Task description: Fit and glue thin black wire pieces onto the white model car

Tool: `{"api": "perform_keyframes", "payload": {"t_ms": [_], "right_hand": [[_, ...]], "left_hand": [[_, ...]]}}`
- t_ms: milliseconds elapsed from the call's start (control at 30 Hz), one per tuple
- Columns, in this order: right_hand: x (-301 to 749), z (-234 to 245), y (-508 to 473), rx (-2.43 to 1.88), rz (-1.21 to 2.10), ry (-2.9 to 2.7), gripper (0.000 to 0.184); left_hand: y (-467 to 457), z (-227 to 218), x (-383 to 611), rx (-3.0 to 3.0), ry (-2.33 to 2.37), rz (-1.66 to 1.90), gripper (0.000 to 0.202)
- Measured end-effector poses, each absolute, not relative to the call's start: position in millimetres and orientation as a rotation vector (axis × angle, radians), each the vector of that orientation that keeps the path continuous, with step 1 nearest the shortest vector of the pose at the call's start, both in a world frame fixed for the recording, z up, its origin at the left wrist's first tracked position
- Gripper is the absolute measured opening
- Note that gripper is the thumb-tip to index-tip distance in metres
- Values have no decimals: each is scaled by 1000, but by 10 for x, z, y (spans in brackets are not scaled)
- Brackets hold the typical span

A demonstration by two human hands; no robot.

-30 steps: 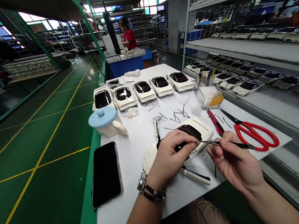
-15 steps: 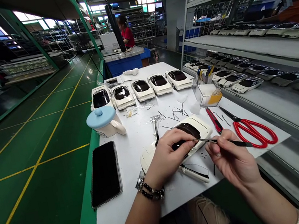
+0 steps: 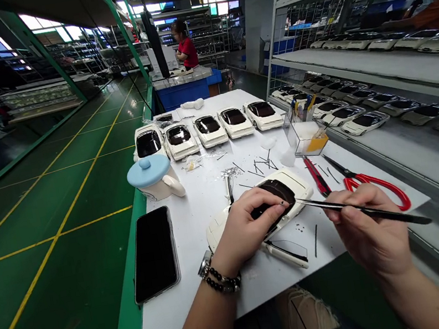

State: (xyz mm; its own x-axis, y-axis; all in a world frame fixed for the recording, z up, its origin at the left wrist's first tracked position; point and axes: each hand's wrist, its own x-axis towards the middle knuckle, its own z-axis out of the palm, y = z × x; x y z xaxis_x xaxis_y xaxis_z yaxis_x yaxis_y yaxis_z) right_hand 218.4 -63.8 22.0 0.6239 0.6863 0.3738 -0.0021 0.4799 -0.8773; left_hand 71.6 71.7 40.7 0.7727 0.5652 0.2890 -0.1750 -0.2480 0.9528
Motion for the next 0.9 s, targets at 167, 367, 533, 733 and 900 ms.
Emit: {"api": "perform_keyframes", "payload": {"t_ms": [167, 367, 533, 733, 900], "right_hand": [[2157, 291, -621, -1046, 349, -971, 13], [2155, 211, -604, -1019, 329, -1043, 15], [2153, 235, -602, -1018, 340, -1006, 14], [2130, 276, -592, -1025, 335, -943, 11], [2141, 259, -601, -1015, 328, -957, 12]], "left_hand": [[716, 418, 712, 1720, 309, 707, 8], [720, 408, 713, 1735, 301, 708, 8], [735, 368, 699, 1753, 325, 775, 20], [727, 358, 689, 1853, 348, 810, 21], [702, 351, 721, 2131, 370, 750, 15]]}}
